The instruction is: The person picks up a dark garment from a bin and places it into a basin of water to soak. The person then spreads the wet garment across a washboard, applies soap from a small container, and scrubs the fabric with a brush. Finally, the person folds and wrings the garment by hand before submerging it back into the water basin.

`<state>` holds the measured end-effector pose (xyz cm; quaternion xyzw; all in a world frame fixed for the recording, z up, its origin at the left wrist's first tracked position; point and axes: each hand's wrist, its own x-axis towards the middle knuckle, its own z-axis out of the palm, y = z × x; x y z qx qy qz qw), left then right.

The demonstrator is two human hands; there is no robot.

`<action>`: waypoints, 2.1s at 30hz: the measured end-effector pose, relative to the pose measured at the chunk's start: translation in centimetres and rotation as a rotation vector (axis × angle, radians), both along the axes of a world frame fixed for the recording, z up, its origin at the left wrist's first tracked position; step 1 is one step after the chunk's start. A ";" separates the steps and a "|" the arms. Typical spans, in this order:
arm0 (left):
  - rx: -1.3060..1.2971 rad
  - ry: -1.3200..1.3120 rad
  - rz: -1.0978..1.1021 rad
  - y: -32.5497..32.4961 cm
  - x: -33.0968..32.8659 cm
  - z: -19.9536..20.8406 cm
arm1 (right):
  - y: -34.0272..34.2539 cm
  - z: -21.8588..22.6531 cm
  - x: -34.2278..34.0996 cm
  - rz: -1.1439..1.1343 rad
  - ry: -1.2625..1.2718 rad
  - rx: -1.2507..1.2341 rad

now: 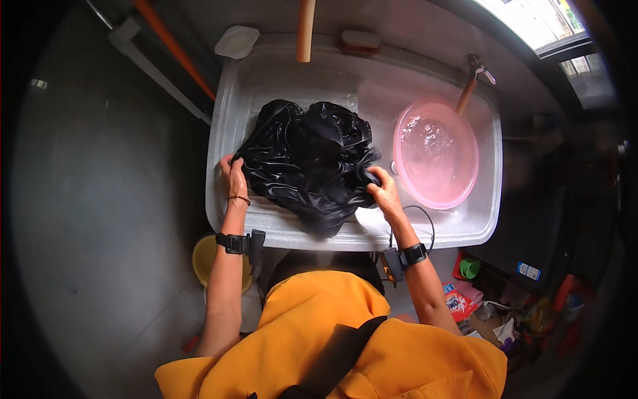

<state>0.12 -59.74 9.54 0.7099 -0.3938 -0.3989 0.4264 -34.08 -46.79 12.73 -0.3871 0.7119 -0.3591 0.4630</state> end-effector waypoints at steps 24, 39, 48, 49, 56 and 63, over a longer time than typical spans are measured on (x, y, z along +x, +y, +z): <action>-0.316 0.517 -0.357 1.7 -9.7 12.9 | -9.7 11.5 7.3 0.085 -0.198 -0.622; 0.119 -0.194 -0.490 -6.8 -7.9 -0.1 | -17.8 -2.9 5.1 0.408 0.342 -0.030; -0.326 -0.477 -0.872 7.0 -8.2 6.2 | -2.5 3.9 9.3 0.515 0.590 -0.453; -0.385 -0.631 -0.894 8.0 -8.0 5.8 | -1.5 3.8 9.3 0.566 0.629 -0.433; -0.271 -0.719 -0.863 1.7 -10.5 3.0 | -7.8 0.4 9.6 0.445 0.606 -0.423; 0.175 -0.716 -0.866 -5.6 -12.2 0.7 | -16.3 -0.1 8.7 0.625 0.643 -0.042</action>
